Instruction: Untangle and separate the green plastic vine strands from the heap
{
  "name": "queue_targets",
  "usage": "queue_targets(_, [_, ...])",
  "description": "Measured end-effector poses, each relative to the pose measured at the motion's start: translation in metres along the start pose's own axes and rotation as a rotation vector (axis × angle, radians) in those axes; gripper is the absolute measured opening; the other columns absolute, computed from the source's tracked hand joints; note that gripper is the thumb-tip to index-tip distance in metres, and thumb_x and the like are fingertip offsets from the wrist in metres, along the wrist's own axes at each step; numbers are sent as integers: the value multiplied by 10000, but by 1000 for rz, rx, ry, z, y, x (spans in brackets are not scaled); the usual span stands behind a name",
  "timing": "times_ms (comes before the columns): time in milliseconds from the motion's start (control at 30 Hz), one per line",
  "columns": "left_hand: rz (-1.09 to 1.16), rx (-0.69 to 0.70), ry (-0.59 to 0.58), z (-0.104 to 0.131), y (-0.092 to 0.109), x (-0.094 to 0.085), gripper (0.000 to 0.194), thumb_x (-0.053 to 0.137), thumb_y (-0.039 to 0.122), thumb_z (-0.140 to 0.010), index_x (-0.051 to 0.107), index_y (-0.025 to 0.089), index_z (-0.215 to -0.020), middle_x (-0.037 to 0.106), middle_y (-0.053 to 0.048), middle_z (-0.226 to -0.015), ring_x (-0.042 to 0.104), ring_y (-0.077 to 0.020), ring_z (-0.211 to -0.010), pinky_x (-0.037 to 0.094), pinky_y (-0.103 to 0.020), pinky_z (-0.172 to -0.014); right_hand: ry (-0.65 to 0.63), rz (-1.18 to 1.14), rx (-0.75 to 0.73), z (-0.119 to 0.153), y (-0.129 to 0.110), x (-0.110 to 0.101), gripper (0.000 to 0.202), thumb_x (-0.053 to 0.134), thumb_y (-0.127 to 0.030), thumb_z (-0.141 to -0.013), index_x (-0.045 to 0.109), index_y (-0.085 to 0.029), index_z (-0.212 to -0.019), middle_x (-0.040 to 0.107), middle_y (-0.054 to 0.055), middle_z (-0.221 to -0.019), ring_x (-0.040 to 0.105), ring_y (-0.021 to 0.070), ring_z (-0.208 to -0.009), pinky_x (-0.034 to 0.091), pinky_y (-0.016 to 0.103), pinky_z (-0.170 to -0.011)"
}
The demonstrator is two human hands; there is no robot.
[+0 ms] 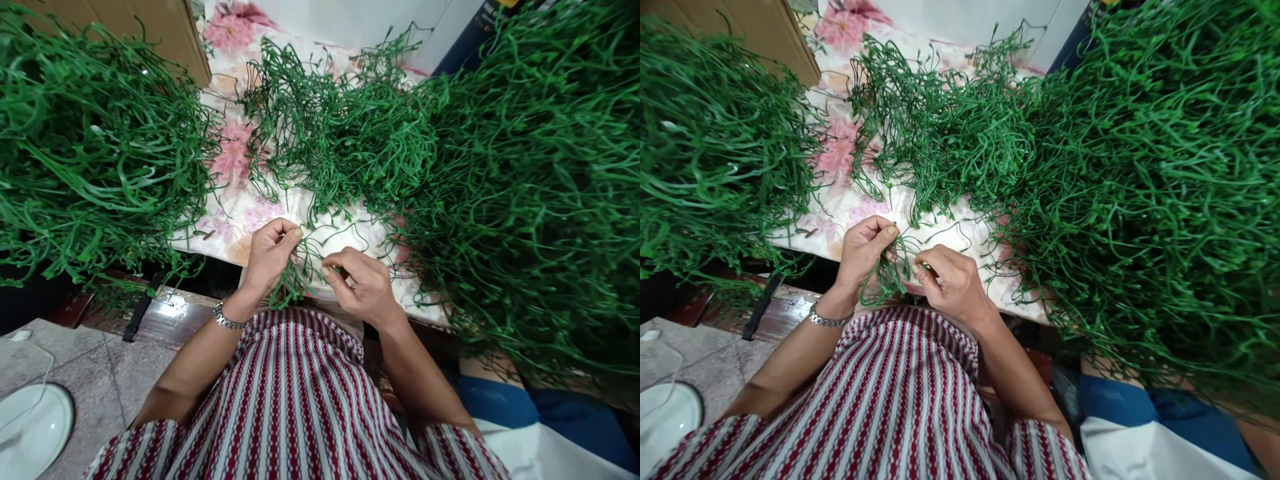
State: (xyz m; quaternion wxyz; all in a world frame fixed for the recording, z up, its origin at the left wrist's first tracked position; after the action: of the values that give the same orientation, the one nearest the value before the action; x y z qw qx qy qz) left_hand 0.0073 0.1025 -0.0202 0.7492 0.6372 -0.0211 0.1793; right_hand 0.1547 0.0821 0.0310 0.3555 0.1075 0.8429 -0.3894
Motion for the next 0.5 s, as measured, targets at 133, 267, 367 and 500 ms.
queue_targets(133, [-7,-16,-62,-1,-3,1,222,710,318,-671,561,155,-646,486,65,-521,417,-38,-375,369,-155,-362,10,-2,83,7,9,0,96,509,-188,-853,601,-165,-868,626,46,-764,560,132,-671,431,256,-623])
queue_targets(267, [-10,-8,-127,2,-3,1,210,706,314,-679,579,151,-648,500,53,-526,419,-43,-394,342,-157,-375,-44,-9,147,-2,14,9,159,489,-235,-880,620,-155,-918,637,58,-806,575,135,-710,439,252,-654])
queue_targets(367, [-24,41,-144,5,-1,0,186,703,290,-686,593,143,-654,513,45,-551,422,-41,-443,346,-148,-417,-37,-50,147,-14,11,16,177,539,-297,-859,627,-151,-910,645,53,-795,588,139,-720,444,248,-661])
queue_targets(500, [-67,73,-159,8,1,1,184,706,287,-684,601,137,-661,533,34,-580,430,-43,-472,339,-151,-443,-26,-155,172,-21,10,22,137,567,-279,-835,627,-157,-820,650,33,-755,592,127,-678,450,239,-640])
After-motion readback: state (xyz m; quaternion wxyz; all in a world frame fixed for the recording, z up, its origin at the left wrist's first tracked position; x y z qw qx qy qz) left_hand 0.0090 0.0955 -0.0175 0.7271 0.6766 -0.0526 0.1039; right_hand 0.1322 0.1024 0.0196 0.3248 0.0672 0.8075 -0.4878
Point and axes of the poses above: each hand's wrist, its own z-axis away from the middle knuckle, its own x-axis out of the palm, y = z × x, the point moved 6 cm from there along -z, towards the middle knuckle
